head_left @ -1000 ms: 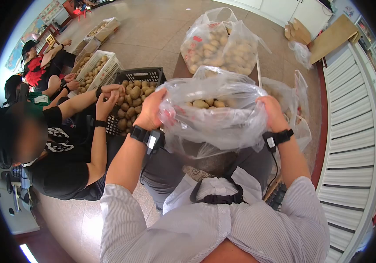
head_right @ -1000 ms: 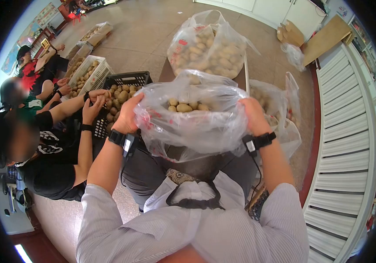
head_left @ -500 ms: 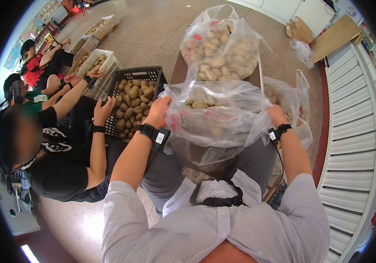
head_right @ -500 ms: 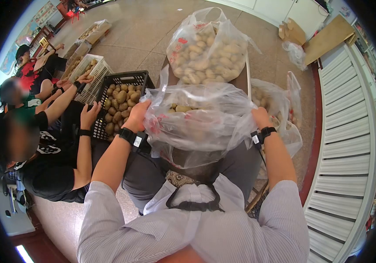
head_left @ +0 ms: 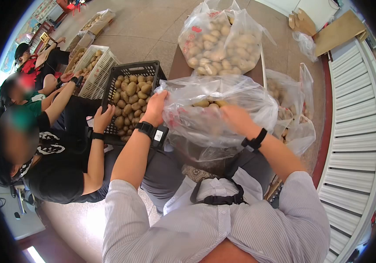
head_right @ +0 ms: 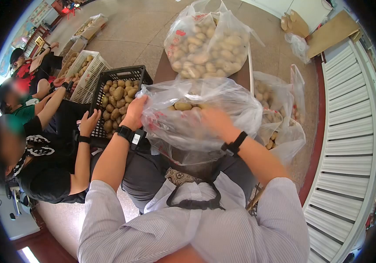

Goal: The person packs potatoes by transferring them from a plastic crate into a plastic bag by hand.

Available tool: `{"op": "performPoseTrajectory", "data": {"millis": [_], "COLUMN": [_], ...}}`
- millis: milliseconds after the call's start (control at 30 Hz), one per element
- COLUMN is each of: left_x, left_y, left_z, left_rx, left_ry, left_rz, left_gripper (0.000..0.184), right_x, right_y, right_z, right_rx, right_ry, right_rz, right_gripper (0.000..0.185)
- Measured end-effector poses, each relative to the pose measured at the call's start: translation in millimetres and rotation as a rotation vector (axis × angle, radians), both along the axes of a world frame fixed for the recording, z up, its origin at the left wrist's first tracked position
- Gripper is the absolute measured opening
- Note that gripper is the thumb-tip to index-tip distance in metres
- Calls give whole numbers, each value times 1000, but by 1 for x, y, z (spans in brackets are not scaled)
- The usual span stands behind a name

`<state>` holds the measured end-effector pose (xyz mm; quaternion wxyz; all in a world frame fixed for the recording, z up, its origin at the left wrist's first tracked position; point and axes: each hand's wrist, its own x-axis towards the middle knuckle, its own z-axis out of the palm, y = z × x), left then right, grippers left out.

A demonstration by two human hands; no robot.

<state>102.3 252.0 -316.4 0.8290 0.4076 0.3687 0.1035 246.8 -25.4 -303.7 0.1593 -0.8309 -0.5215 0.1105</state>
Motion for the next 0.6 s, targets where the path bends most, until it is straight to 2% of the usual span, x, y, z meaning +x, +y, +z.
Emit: {"op": "performPoseTrajectory", "data": {"millis": [67,200,267,367,433,533,600], "left_x": [-2,-6,-6,-12,-18,-24,-28], "left_y": [1,7,14,26,36,55,55], "left_z": [0,-14,-26,-43,-52,-92,-95], "left_rx": [10,49,76,130,154,306,756], "left_ry": [-1,43,79,183,250,396,613], "left_rz": [5,-7,-33,-87,-114,-216,-154], "left_gripper": [14,13,12,12,13,20,35], "right_x": [-29,-65,-70,-61,-56,-52,-53], "right_y": [-2,-23,-25,-25,-23,-21,-19], "right_z": [-9,-55,-72,-82,-85,-90,-96], "right_rx": [-252,-222,-383,-424,-369,-281,-245], "right_ry": [14,218,288,189,212,247,268], "right_rz": [74,205,216,115,100,60,33], "right_gripper": [21,22,23,24,27,29,30]}}
